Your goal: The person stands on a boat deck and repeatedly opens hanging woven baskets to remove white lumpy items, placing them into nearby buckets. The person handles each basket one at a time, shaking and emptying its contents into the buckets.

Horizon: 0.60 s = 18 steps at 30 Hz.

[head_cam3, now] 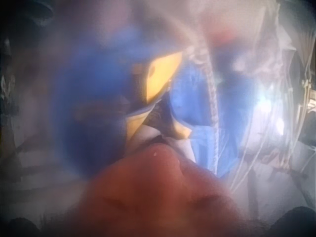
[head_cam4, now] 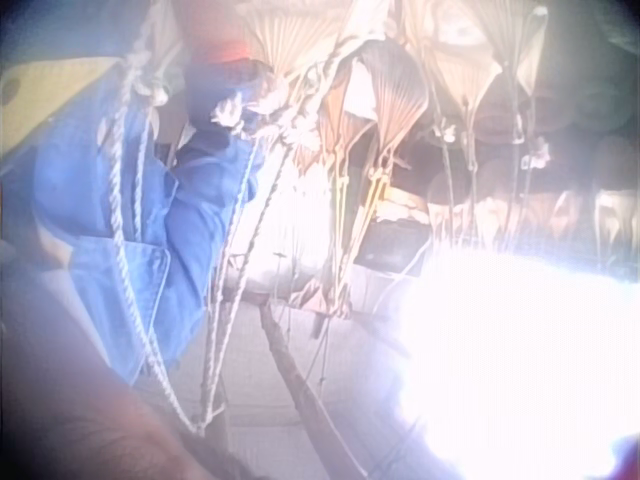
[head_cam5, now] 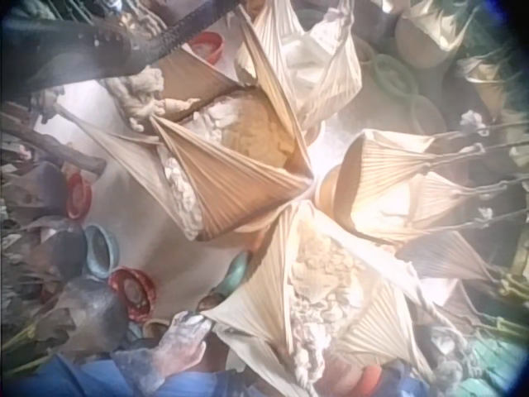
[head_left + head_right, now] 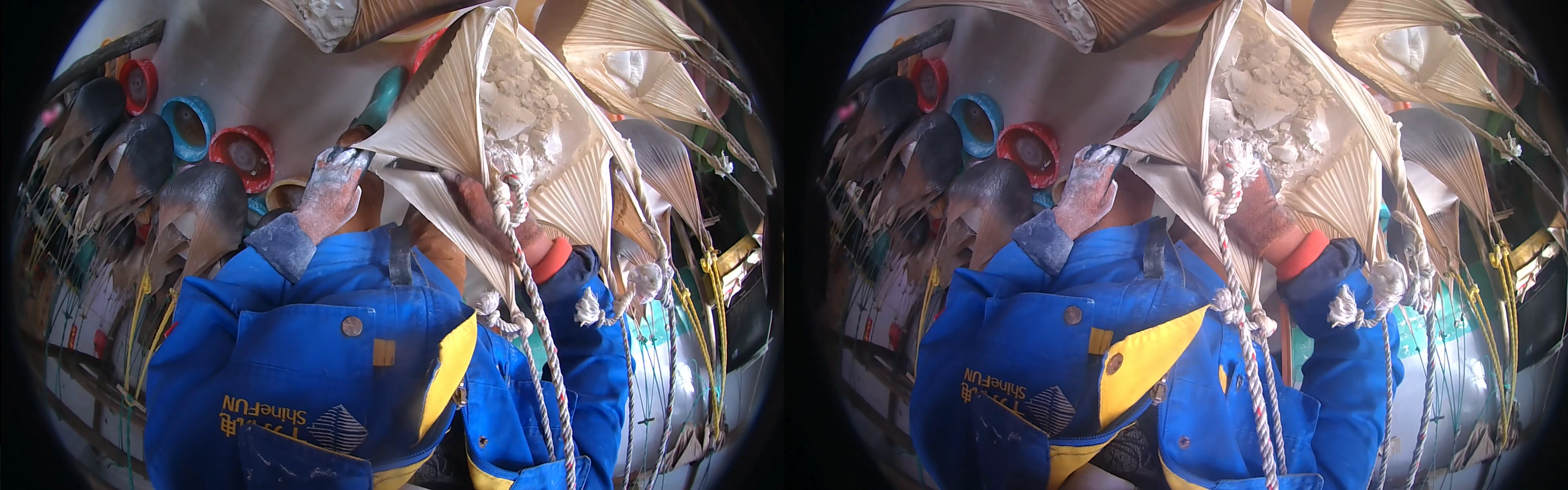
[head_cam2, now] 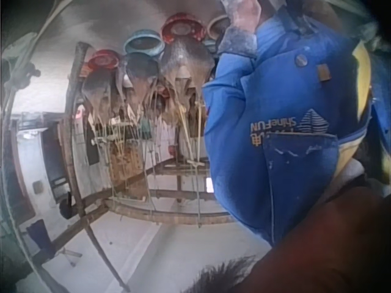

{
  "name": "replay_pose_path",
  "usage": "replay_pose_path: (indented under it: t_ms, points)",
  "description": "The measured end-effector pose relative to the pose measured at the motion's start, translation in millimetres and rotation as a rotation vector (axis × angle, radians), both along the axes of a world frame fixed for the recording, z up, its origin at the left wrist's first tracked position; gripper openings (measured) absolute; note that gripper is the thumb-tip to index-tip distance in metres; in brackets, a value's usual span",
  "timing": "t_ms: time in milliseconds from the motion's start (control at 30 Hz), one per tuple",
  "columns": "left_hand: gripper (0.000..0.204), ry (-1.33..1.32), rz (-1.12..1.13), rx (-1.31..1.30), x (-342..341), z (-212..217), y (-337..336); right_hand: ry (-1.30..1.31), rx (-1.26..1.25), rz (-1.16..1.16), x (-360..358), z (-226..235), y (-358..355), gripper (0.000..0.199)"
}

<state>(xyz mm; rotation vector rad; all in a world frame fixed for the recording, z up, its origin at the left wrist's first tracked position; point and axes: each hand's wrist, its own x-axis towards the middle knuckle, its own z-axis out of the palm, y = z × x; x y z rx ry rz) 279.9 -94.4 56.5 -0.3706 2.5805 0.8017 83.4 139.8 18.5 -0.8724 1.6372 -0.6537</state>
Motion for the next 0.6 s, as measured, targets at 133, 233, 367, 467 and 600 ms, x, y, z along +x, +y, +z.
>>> replay_pose_path:
  t_ms: [133,233,367,467,600]
  points:
    - [0.042,-0.015,-0.006,-0.009,-3.9,3.7,0.8,-0.040,0.039,-0.126,9.3,-2.1,3.2,0.022]
    - [0.040,-0.006,-0.011,-0.009,-9.8,7.9,-0.1,-0.056,0.010,-0.262,-8.2,13.8,-9.4,0.023]
    - [0.038,0.052,0.051,0.091,-18.6,6.8,-1.4,0.360,-0.156,-0.050,-48.4,44.6,-25.3,0.014]
    - [0.035,0.103,0.102,0.108,-19.7,1.7,1.1,0.563,-0.182,0.164,-61.9,60.7,-32.2,0.013]
    - [0.031,0.097,0.186,0.165,-17.5,-0.1,3.4,0.500,-0.110,0.123,-63.3,71.9,-33.4,0.014]
